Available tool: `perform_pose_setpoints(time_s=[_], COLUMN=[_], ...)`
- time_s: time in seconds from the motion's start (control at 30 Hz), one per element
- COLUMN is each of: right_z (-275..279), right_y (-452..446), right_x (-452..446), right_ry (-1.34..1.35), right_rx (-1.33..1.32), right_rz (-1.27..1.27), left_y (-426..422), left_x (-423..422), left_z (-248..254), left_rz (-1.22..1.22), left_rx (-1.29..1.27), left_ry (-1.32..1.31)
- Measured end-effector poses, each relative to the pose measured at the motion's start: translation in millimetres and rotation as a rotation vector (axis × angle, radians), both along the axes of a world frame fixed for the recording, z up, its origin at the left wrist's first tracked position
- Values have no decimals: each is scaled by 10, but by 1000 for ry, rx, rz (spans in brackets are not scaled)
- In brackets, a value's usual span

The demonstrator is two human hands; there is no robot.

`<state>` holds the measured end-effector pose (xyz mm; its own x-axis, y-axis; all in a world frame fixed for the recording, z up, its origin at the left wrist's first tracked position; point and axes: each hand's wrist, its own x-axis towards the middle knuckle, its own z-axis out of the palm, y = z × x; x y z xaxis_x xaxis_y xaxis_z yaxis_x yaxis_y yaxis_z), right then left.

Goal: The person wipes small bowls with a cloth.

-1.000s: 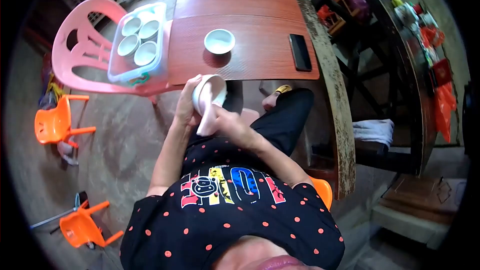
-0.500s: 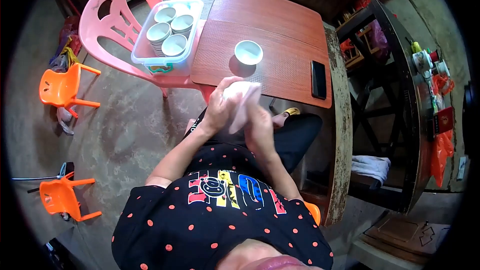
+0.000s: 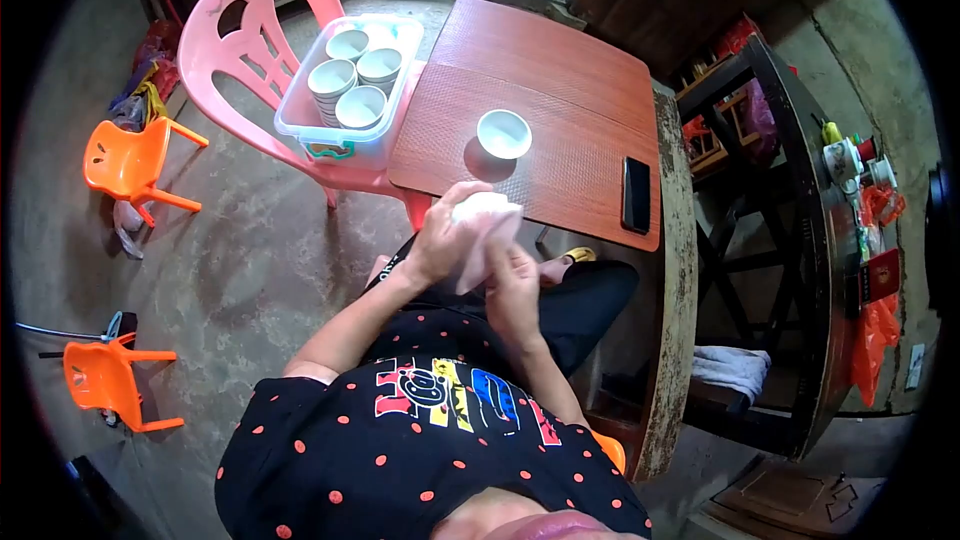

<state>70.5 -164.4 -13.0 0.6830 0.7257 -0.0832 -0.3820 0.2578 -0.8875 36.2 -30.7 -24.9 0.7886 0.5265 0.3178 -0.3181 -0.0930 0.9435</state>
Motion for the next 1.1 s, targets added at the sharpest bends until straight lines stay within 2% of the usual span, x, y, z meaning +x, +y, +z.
perform_pose_setpoints(time_s=[0.03, 0.07, 0.1, 0.17, 0.2, 0.23, 0.3, 0.33, 0.37, 0.43, 0.47, 0.5, 0.57, 0.6, 0.63, 0.7, 0.73, 0.77, 0.83, 0.9, 0.97, 1.0, 1.03, 1.1], right_z=[81, 67, 103, 98, -219, -283, -279, -327, -357, -147, 28, 175, -7, 19, 111, -162, -222, -269, -190, -37, 238, 202, 137, 34], right_y=[12, 10, 38, -64, 4, 38, 2, -18, -53, -144, -91, -63, -87, -98, -141, 51, 22, 25, -37, -91, -173, -135, -81, -103], right_x=[28, 10, -90, -132, -51, -12, 116, 155, 182, 97, 103, 129, 71, 9, 20, 96, 123, 147, 165, 210, 11, -5, -75, -57], right_ry=[224, 143, -11, -683, -1226, -1430, -1547, -1495, -1454, -414, 12, 203, 19, -186, -598, -1408, -1525, -1620, -1544, -1447, -340, -216, -171, -680], right_rx=[143, 137, 37, -417, -163, -115, -189, -169, -147, -282, 17, 196, 90, -17, -292, -53, -156, -184, -153, -65, -156, 23, 27, -119], right_rz=[-16, 7, -75, 79, -60, -126, -136, -125, -113, 20, -32, 6, 31, 29, 132, -75, -50, -189, -175, -155, -15, 12, 1, 107], left_y=[-93, -127, -83, 46, 100, 179, 164, 151, 128, 80, 69, 20, 30, -9, 10, 64, 67, 107, 112, 78, 48, 50, 36, 144], left_x=[-13, -17, -23, -48, -50, -97, -50, -50, -67, -3, -22, -40, -60, -74, -54, -79, -58, -57, -46, -83, -26, 12, 12, -71], left_z=[60, 108, 110, 98, 77, 109, 76, 98, 138, 131, 178, 247, 235, 274, 240, 265, 239, 206, 259, 394, 358, 326, 354, 332], left_rz=[42, 83, 5, -153, -214, -260, -223, -219, -310, -256, -213, -85, -129, -127, -117, -173, -144, -209, -324, -409, -287, -238, -219, -290], left_rx=[20, 15, -72, -246, -421, -422, -470, -369, -555, -209, 100, 291, 137, -17, -120, -390, -374, -465, -420, -542, -176, -145, -209, -364], left_ry=[-32, -60, -39, 6, 163, 213, 288, 270, 232, 189, 161, 143, 49, 29, 83, 254, 258, 342, 343, 265, 176, 76, -29, 130])
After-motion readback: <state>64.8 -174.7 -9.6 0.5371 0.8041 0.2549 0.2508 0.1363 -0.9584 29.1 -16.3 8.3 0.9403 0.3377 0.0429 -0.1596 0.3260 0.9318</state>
